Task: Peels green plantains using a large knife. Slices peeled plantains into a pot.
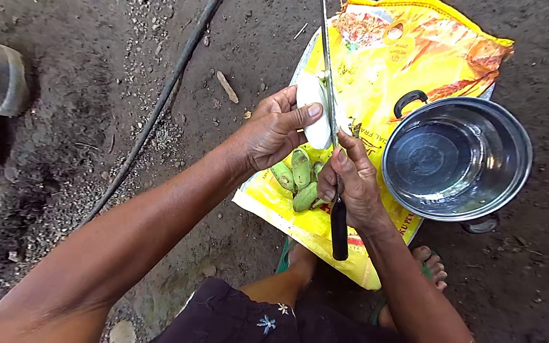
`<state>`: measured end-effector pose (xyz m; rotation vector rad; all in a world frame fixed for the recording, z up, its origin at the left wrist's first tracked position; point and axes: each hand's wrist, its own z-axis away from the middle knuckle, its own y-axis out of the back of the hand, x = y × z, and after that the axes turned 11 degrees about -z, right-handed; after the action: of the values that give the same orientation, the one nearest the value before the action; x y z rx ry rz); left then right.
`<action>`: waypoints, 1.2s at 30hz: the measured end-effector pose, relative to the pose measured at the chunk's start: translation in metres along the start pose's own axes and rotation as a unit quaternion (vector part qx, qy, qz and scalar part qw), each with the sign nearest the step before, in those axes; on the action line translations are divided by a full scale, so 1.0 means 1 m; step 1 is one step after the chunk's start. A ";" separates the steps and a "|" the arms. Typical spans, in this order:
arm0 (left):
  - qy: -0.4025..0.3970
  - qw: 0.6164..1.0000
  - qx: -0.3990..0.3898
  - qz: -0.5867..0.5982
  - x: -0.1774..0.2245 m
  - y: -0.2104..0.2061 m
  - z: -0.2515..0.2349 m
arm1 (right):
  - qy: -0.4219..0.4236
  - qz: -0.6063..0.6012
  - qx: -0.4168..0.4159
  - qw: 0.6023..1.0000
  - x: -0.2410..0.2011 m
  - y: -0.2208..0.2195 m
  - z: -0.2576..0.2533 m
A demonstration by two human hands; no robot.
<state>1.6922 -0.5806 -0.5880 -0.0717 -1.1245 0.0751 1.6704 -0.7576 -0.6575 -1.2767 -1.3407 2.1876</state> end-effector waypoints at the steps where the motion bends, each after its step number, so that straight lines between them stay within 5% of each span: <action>1: 0.000 1.000 -0.007 -0.002 0.000 0.002 0.000 | -0.001 0.003 -0.010 1.000 -0.001 0.003 0.000; 8: 0.015 0.994 -0.108 -0.016 0.010 0.016 -0.003 | -0.036 0.054 -0.092 0.994 -0.025 0.029 -0.005; 20: 0.059 0.995 -0.020 -0.081 0.007 -0.007 -0.004 | -0.031 0.141 -0.071 0.987 -0.031 0.033 -0.005; 36: -0.005 0.960 -0.090 -0.264 0.010 -0.009 0.005 | 0.008 0.119 -0.050 0.992 -0.019 0.024 -0.001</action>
<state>1.6923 -0.5883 -0.5755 0.0695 -1.1268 -0.5041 1.6871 -0.7811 -0.6668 -1.5611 -1.3702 2.2828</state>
